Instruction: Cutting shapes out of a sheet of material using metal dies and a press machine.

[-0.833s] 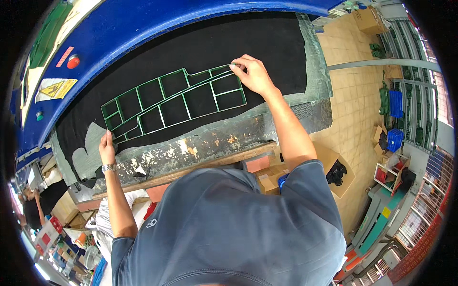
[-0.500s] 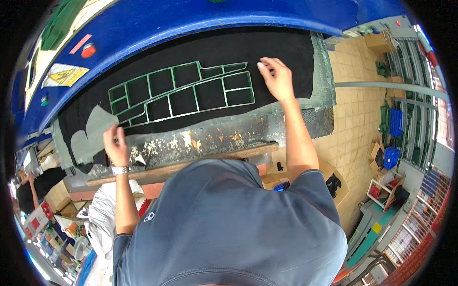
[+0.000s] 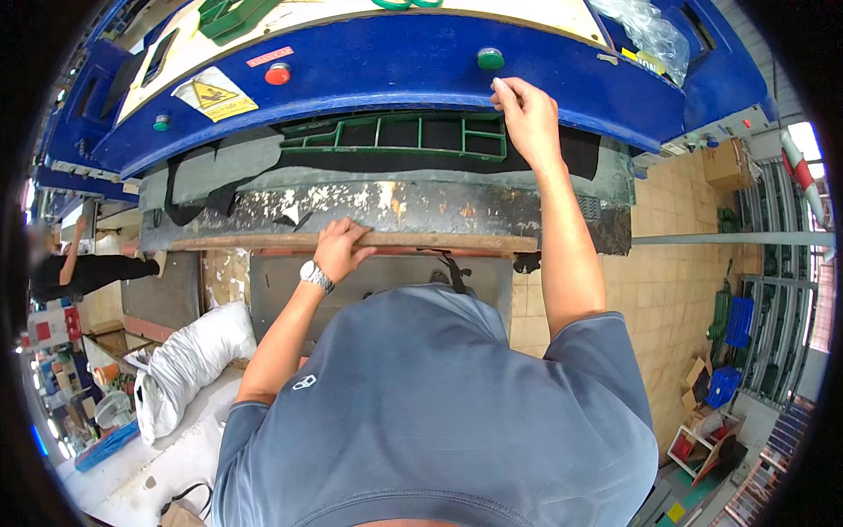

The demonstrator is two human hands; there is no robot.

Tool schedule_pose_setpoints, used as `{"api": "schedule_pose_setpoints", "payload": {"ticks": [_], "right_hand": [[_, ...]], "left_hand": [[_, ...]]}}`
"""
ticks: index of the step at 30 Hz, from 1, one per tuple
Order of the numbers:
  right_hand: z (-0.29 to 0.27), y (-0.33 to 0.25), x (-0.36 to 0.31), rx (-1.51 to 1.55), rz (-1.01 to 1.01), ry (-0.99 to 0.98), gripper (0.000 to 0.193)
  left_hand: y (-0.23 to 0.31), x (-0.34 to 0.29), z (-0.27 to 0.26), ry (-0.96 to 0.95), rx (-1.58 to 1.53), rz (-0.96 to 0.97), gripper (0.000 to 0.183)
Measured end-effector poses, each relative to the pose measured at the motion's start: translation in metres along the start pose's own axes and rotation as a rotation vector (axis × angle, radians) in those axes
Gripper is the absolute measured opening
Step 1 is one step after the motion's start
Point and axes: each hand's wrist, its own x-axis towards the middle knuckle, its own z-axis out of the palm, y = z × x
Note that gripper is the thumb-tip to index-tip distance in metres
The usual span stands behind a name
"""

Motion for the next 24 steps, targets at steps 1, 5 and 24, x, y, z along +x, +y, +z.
{"api": "schedule_pose_setpoints", "payload": {"ticks": [1,5,24], "right_hand": [[0.005,-0.007,0.011,-0.013,-0.013,-0.031,0.03],[0.011,-0.012,0.046,-0.039,-0.021,-0.027,0.033],[0.024,0.071,-0.161,-0.647,0.058,-0.332,0.043]], "left_hand": [[-0.006,0.012,0.004,0.028,0.0,0.003,0.043],[-0.012,0.051,0.007,0.11,0.03,0.026,0.045],[0.004,0.079,-0.01,-0.009,0.094,-0.137,0.058]]}}
